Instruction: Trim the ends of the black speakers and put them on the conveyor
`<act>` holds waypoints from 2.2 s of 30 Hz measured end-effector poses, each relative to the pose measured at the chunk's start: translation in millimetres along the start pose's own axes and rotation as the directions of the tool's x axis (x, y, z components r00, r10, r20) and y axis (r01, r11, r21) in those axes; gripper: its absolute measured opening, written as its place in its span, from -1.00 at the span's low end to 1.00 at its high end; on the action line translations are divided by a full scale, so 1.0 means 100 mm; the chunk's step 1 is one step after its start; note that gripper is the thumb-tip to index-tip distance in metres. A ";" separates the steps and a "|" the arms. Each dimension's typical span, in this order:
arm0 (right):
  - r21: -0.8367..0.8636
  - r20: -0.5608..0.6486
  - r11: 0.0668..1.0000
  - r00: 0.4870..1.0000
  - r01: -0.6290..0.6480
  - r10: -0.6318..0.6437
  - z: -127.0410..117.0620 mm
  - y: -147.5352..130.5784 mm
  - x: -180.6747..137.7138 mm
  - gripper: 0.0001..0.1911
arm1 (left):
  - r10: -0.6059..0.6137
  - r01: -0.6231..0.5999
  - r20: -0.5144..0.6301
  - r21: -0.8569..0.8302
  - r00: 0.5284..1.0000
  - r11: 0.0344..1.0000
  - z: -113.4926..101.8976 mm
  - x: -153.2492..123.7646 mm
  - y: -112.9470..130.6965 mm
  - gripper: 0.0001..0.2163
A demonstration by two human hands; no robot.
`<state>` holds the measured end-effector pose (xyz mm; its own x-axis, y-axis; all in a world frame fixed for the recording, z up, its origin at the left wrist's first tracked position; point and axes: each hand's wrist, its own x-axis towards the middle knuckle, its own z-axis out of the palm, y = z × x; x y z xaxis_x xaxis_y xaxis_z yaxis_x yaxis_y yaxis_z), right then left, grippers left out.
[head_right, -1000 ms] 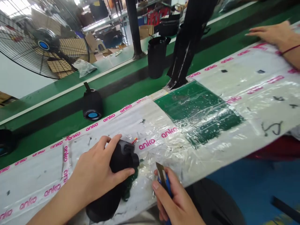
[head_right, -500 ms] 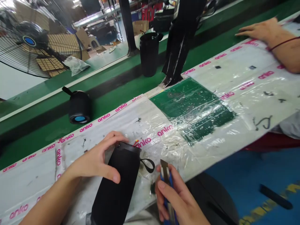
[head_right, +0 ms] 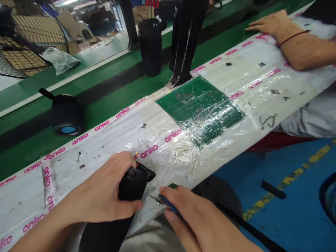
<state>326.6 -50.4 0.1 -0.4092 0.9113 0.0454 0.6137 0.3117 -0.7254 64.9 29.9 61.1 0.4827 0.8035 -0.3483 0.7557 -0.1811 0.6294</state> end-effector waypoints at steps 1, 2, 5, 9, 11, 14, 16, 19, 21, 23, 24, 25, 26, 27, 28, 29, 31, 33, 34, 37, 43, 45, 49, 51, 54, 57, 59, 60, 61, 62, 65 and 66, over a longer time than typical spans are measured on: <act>-0.133 -0.004 0.985 0.994 0.110 -0.111 0.03 -0.01 0.04 -0.66 | -0.014 0.014 0.006 -0.005 1.000 1.000 0.01 0.01 -0.01 -0.65; -0.226 -0.002 0.955 0.980 0.193 -0.198 0.06 -0.02 0.09 -0.65 | -0.022 0.022 0.010 -0.022 1.000 1.000 0.02 0.02 -0.02 -0.64; -0.342 0.002 0.893 0.950 0.293 -0.311 0.18 -0.04 0.24 -0.61 | -0.005 0.005 -0.001 -0.076 1.000 0.997 0.04 0.04 -0.06 -0.64; -0.367 -0.014 0.888 0.953 0.276 -0.302 0.26 -0.04 0.35 -0.64 | 0.020 -0.021 -0.007 -0.112 1.000 0.994 0.03 0.05 -0.08 -0.63; -0.366 -0.011 0.888 0.953 0.278 -0.303 0.28 -0.03 0.37 -0.63 | 0.010 -0.009 0.006 -0.127 1.000 0.992 0.02 0.06 -0.09 -0.64; -0.358 0.013 0.888 0.952 0.290 -0.305 0.29 -0.03 0.38 -0.60 | -0.004 0.007 0.016 -0.159 1.000 0.987 0.02 0.06 -0.10 -0.64; -0.375 0.014 0.877 0.948 0.300 -0.319 0.30 -0.04 0.39 -0.55 | -0.007 0.009 0.013 -0.174 1.000 0.985 0.01 0.06 -0.12 -0.64; -0.438 -0.021 0.843 0.935 0.310 -0.355 0.31 -0.07 0.41 -0.49 | -0.008 0.009 0.008 -0.190 1.000 0.982 0.01 0.07 -0.14 -0.63; -0.467 -0.030 0.828 0.930 0.311 -0.366 0.30 -0.09 0.42 -0.47 | -0.011 0.013 0.010 -0.193 1.000 0.981 0.00 0.08 -0.14 -0.62; -0.457 -0.010 0.832 0.934 0.313 -0.357 0.29 -0.12 0.43 -0.45 | -0.014 0.016 0.011 -0.190 1.000 0.982 0.01 0.08 -0.14 -0.62; -0.438 0.006 0.841 0.937 0.317 -0.350 0.28 -0.13 0.43 -0.43 | -0.010 0.012 0.010 -0.187 1.000 0.982 0.01 0.08 -0.14 -0.62; -0.414 0.025 0.851 0.939 0.323 -0.344 0.27 -0.14 0.43 -0.41 | -0.008 0.010 0.007 -0.182 1.000 0.983 0.01 0.08 -0.14 -0.62; -0.386 0.047 0.862 0.941 0.327 -0.336 0.25 -0.14 0.43 -0.39 | -0.008 0.009 0.005 -0.177 1.000 0.984 0.02 0.08 -0.13 -0.62; -0.359 0.066 0.872 0.942 0.331 -0.330 0.23 -0.14 0.43 -0.38 | -0.009 0.010 0.007 -0.172 1.000 0.985 0.02 0.08 -0.13 -0.63; -0.339 0.077 0.879 0.941 0.334 -0.328 0.22 -0.14 0.43 -0.38 | -0.011 0.012 0.009 -0.169 1.000 0.986 0.03 0.08 -0.13 -0.63; -0.328 0.082 0.884 0.943 0.332 -0.324 0.21 -0.13 0.42 -0.41 | -0.010 0.012 0.011 -0.168 1.000 0.986 0.03 0.08 -0.13 -0.63; -0.320 0.070 0.895 0.950 0.310 -0.304 0.21 -0.11 0.42 -0.49 | -0.010 0.011 0.009 -0.172 1.000 0.985 0.03 0.09 -0.14 -0.63; -0.314 0.036 0.907 0.959 0.279 -0.283 0.24 -0.11 0.40 -0.54 | -0.003 0.004 0.003 -0.177 1.000 0.984 0.03 0.09 -0.14 -0.63; -0.310 0.026 0.912 0.962 0.267 -0.272 0.25 -0.11 0.40 -0.55 | 0.001 -0.002 -0.001 -0.177 1.000 0.984 0.03 0.09 -0.15 -0.63; -0.315 0.010 0.915 0.965 0.253 -0.263 0.31 -0.12 0.40 -0.55 | 0.024 -0.024 -0.004 -0.186 1.000 0.982 0.02 0.08 -0.14 -0.64; -0.379 -0.012 0.884 0.953 0.275 -0.301 0.32 -0.16 0.41 -0.55 | 0.025 -0.026 -0.006 -0.231 1.000 0.973 0.01 0.08 -0.14 -0.68; -0.423 -0.019 0.863 0.949 0.277 -0.314 0.31 -0.18 0.41 -0.51 | 0.012 -0.011 0.002 -0.249 1.000 0.968 0.02 0.07 -0.15 -0.68; -0.480 -0.035 0.831 0.941 0.280 -0.337 0.30 -0.21 0.41 -0.49 | 0.009 -0.012 -0.013 -0.262 1.000 0.965 0.03 0.07 -0.15 -0.66; -0.498 -0.046 0.823 0.939 0.274 -0.340 0.31 -0.22 0.41 -0.52 | 0.014 -0.020 -0.025 -0.260 1.000 0.965 0.03 0.07 -0.15 -0.66; -0.514 -0.067 0.820 0.941 0.252 -0.331 0.32 -0.25 0.41 -0.54 | 0.010 -0.017 -0.028 -0.256 1.000 0.967 0.03 0.08 -0.14 -0.66; -0.522 -0.080 0.821 0.945 0.231 -0.317 0.34 -0.30 0.40 -0.57 | 0.003 -0.009 -0.025 -0.251 1.000 0.968 0.04 0.08 -0.14 -0.66; -0.547 -0.098 0.811 0.947 0.207 -0.307 0.36 -0.35 0.39 -0.59 | 0.000 -0.006 -0.026 -0.247 1.000 0.969 0.05 0.07 -0.14 -0.66; -0.562 -0.110 0.805 0.947 0.191 -0.301 0.36 -0.37 0.39 -0.60 | -0.002 -0.004 -0.027 -0.246 1.000 0.969 0.05 0.07 -0.14 -0.66; -0.579 -0.121 0.796 0.947 0.177 -0.299 0.37 -0.40 0.38 -0.61 | -0.002 -0.005 -0.028 -0.248 1.000 0.969 0.06 0.06 -0.14 -0.66; -0.593 -0.125 0.788 0.948 0.165 -0.293 0.37 -0.42 0.36 -0.61 | 0.000 -0.007 -0.030 -0.250 1.000 0.968 0.06 0.06 -0.14 -0.65; -0.605 -0.101 0.780 0.955 0.163 -0.278 0.38 -0.44 0.32 -0.58 | 0.000 -0.006 -0.028 -0.250 1.000 0.968 0.06 0.05 -0.14 -0.65; -0.600 -0.085 0.781 0.957 0.172 -0.276 0.38 -0.43 0.31 -0.57 | -0.002 -0.004 -0.024 -0.246 1.000 0.969 0.06 0.05 -0.14 -0.65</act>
<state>261.6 -45.9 6.8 -0.5037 0.8094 0.3020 0.8143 0.5616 -0.1469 58.9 33.1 46.5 0.4703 0.8174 -0.3328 0.6218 -0.0394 0.7821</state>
